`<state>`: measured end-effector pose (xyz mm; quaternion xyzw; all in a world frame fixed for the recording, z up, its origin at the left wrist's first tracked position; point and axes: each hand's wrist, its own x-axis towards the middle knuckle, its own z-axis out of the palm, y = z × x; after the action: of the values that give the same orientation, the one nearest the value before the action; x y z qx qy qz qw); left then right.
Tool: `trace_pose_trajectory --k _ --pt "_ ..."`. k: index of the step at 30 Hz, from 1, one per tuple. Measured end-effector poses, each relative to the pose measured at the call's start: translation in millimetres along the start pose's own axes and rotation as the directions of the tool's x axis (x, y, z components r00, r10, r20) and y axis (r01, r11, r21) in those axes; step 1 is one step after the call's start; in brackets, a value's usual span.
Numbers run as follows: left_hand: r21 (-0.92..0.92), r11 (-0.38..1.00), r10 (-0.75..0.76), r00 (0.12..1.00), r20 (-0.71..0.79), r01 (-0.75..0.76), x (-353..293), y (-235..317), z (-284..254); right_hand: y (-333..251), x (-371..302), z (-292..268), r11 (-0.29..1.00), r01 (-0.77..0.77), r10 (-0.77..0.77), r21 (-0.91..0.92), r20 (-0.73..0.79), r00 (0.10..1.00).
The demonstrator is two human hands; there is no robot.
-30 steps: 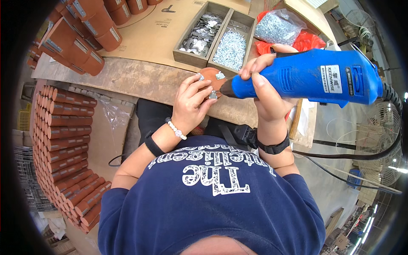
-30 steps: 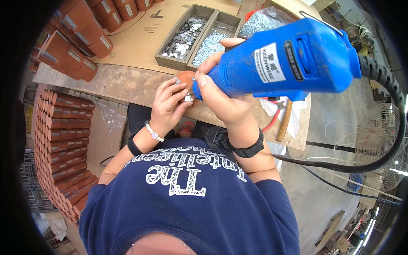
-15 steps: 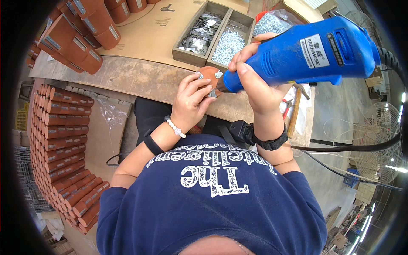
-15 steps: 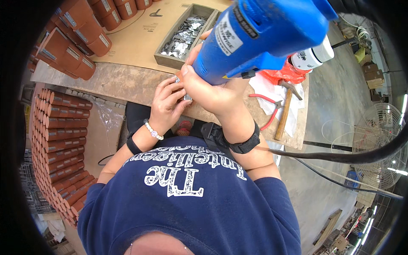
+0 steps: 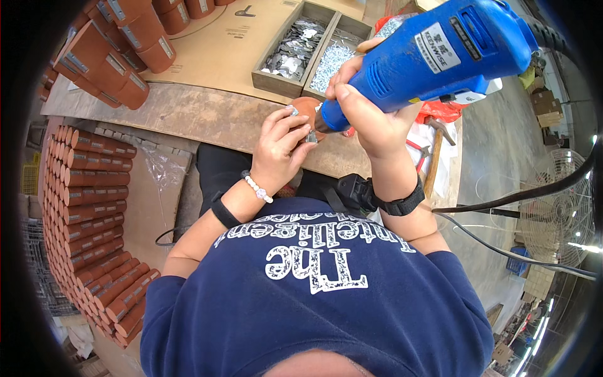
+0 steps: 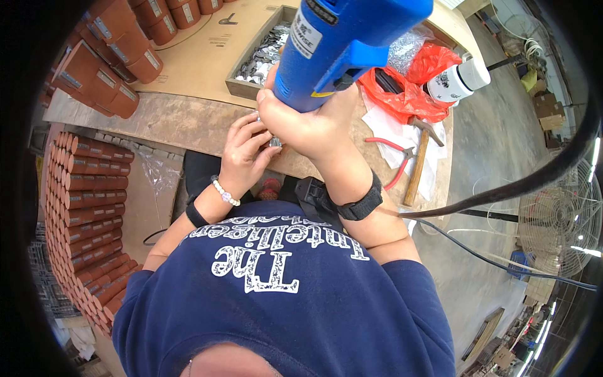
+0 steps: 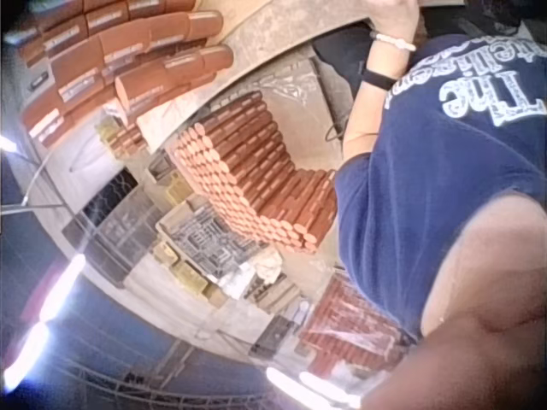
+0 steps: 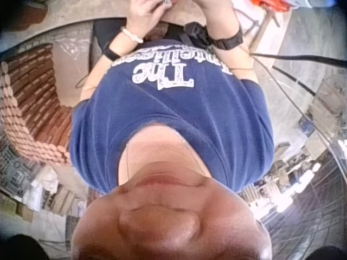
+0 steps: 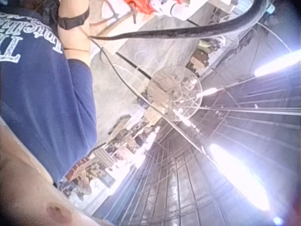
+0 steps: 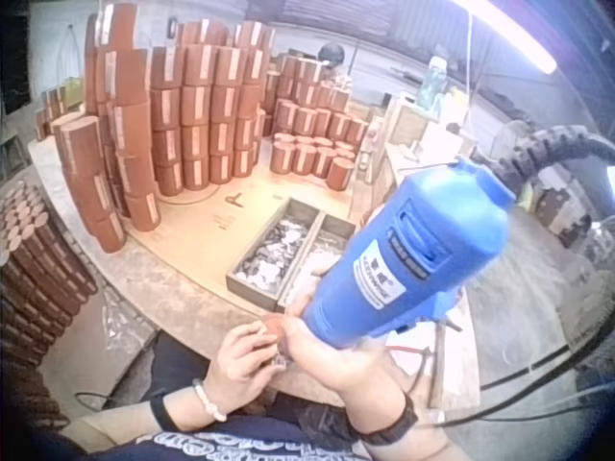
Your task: The person is assembling metal components onto brown cylindrical furniture parts using an electric screwdriver and a hammer.
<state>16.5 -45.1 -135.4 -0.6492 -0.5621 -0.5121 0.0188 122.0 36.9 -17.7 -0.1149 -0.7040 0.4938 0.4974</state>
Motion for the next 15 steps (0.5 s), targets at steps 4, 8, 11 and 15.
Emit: trace_pose_trajectory --k 4,8,11,15 --pt "-0.005 1.000 0.004 1.000 -0.007 -0.005 0.4 -1.0 0.1 4.5 0.6 -1.3 1.000 0.023 -0.023 -0.020 -0.001 1.000" --pt "-0.018 1.000 0.016 1.000 -0.002 -0.016 0.3 -1.1 0.9 5.8 0.4 -2.6 0.999 0.007 -0.006 0.040 -0.033 0.999" --pt "-0.018 1.000 0.006 1.000 0.003 -0.006 0.3 -0.3 0.8 9.8 -1.4 -4.9 0.998 0.014 -0.011 0.058 -0.062 0.998" --pt "0.005 1.000 0.009 1.000 0.005 -0.009 0.3 0.3 0.1 9.6 -2.9 -6.6 0.997 0.013 -0.007 0.070 -0.081 0.997"
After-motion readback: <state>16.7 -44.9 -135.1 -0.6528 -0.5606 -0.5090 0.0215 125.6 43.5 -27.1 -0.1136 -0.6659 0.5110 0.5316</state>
